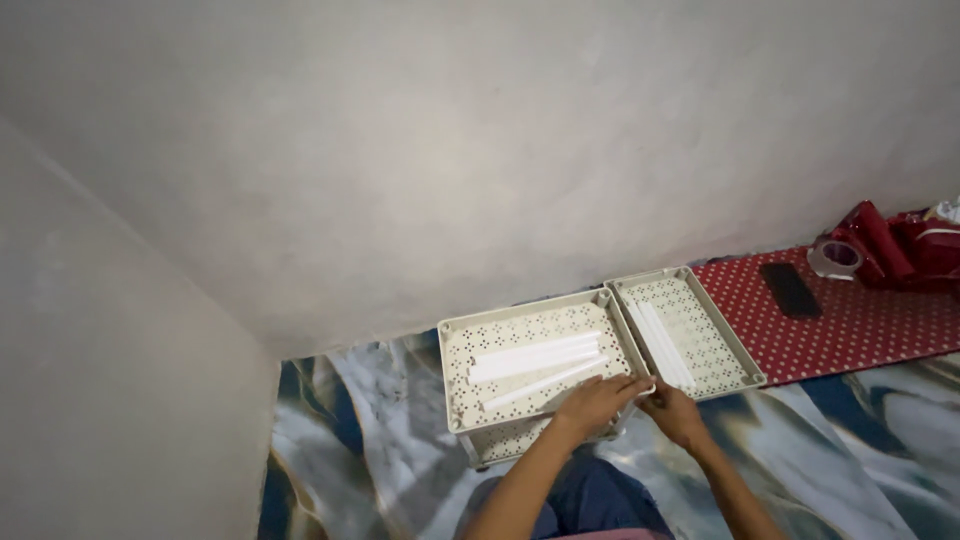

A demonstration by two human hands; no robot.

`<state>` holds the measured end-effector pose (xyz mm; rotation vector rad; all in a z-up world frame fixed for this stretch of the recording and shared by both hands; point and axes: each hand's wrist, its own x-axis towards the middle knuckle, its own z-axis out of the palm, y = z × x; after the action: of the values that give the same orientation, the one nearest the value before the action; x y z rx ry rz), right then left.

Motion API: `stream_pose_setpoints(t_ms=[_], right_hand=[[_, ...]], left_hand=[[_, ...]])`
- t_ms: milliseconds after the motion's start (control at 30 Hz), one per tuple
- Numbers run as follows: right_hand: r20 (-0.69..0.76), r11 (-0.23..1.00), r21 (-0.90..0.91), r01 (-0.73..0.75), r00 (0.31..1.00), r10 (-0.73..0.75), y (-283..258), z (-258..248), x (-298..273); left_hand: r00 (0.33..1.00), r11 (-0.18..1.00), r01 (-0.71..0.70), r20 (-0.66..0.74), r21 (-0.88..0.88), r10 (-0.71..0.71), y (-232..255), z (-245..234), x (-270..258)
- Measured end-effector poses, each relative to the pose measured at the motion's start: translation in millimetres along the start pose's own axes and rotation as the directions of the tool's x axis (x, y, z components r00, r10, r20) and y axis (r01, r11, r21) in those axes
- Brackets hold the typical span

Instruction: The person assembles a white plastic storage unit by stacking perforated trays, inserting vertical support rods, and attaching a handle. The person works on the floor, aligning parts and securing them into place.

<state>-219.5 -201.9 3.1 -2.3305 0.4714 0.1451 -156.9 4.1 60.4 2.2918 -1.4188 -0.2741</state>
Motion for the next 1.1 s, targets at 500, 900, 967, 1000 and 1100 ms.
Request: stream_pose_setpoints(t_ms=[500,900,967,1000,1100], right_hand=[[-0.291,0.944,-0.173,0.281,0.901,-0.322,-142.7,-41.9,-50.9],[-0.459,0.849,0.068,0.524,0.772,-0.440,-160.5,14.5,-58.7],[-0.258,0.853,0.273,0.444,0.888,-0.380,-173.0,26.9,-54.8],[-0.146,0.849,0.364,0.382,0.924,-0.353,-179.8,33.6,-54.4],[0.175,0.815,0.491,0.307,0.882,-0.438,-204.1,54.2,-55.0]], left_hand=[[0.803,0.871,0.490,-0.410,0.041,-0.433,-55.0,-44.1,-110.5],[0.638,0.866,0.367,-0.586,-0.339,-0.500,-24.3,-81.6,-116.2],[0.562,0.765,0.295,-0.544,-0.572,-0.623,-22.7,-98.6,-123.3],[0.541,0.697,0.274,-0.493,-0.662,-0.681,-25.1,-106.0,-127.9],[0.523,0.615,0.145,-0.468,-0.775,-0.713,-32.0,-113.1,-153.9]])
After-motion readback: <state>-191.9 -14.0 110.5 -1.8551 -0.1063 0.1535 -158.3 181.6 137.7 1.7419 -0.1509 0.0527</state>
